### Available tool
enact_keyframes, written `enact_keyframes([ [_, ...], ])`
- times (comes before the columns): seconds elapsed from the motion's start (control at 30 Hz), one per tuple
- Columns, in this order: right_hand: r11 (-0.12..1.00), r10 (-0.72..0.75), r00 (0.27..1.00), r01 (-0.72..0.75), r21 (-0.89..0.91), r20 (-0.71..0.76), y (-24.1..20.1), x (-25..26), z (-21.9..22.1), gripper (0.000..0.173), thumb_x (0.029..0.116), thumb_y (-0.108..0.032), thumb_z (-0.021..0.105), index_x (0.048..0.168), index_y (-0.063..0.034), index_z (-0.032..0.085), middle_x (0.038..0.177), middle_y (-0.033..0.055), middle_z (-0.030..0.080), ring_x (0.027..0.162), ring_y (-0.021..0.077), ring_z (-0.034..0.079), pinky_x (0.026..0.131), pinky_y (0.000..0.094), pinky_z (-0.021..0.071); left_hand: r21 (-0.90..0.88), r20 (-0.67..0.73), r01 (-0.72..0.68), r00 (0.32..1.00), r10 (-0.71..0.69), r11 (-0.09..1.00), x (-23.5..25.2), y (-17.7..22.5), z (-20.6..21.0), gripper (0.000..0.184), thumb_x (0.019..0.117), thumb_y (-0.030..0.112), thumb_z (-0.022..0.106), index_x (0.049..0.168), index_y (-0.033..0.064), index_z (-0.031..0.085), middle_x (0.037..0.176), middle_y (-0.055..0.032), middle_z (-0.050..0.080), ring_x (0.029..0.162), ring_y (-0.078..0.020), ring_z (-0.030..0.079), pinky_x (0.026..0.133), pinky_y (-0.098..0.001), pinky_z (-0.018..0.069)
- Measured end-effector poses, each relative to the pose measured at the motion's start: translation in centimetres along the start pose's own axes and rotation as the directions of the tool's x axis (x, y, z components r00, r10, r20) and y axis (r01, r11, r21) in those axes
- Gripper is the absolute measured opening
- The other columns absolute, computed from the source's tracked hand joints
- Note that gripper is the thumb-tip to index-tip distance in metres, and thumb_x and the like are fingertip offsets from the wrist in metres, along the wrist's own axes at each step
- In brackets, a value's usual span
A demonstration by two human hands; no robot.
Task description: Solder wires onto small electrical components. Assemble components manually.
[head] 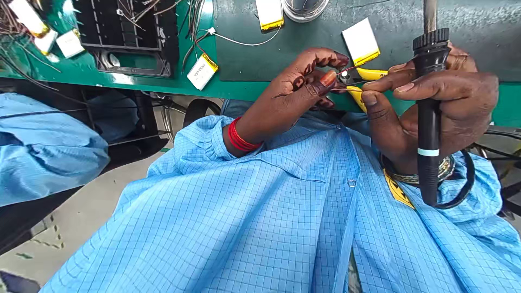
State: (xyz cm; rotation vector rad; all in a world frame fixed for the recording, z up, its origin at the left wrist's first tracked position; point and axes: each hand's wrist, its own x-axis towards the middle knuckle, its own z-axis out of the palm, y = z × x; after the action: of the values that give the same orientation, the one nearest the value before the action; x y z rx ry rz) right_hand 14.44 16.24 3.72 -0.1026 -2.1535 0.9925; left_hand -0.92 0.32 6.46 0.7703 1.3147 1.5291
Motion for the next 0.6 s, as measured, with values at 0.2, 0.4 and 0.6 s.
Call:
enact_keyframes([
  [0.2,0.999,-0.021,0.999,0.022,0.025,-0.024,-0.12,0.13,0.37,0.011,0.0962,-0.013,0.069,0.102,-0.0101,0.059,0.093,0.0026,0.073,0.098,0.0157,0.068,0.115,0.0530,0.0335,0.250,0.097,-0.175,0.983,0.155,0.952,-0.12,0.01,0.14,0.023,0.0989,0.002,0.060,0.119,-0.0096,0.060,0.111,-0.0077,0.067,0.092,-0.0010,0.065,0.079,-0.0167,0.0559],
  [0.4,0.997,-0.049,0.998,0.051,0.052,-0.042,-0.33,0.08,0.33,0.011,0.0971,-0.013,0.068,0.102,-0.0122,0.058,0.093,0.0007,0.073,0.099,0.0143,0.067,0.116,0.0519,0.0323,0.039,0.110,-0.021,0.994,0.017,0.999,-0.04,0.24,0.13,0.014,0.1050,0.004,0.052,0.114,-0.0019,0.061,0.098,0.0024,0.066,0.083,-0.0012,0.066,0.071,-0.0181,0.0578],
  [0.6,0.995,-0.081,0.996,0.083,0.054,-0.044,-0.13,0.02,0.41,0.010,0.0968,-0.012,0.068,0.101,-0.0113,0.059,0.094,0.0012,0.073,0.100,0.0147,0.068,0.116,0.0526,0.0329,-0.175,0.171,0.219,0.967,-0.190,0.960,0.39,0.75,-0.15,0.027,0.1100,0.014,0.032,0.122,0.0050,0.055,0.101,-0.0014,0.069,0.079,-0.0050,0.067,0.065,-0.0187,0.0554],
])
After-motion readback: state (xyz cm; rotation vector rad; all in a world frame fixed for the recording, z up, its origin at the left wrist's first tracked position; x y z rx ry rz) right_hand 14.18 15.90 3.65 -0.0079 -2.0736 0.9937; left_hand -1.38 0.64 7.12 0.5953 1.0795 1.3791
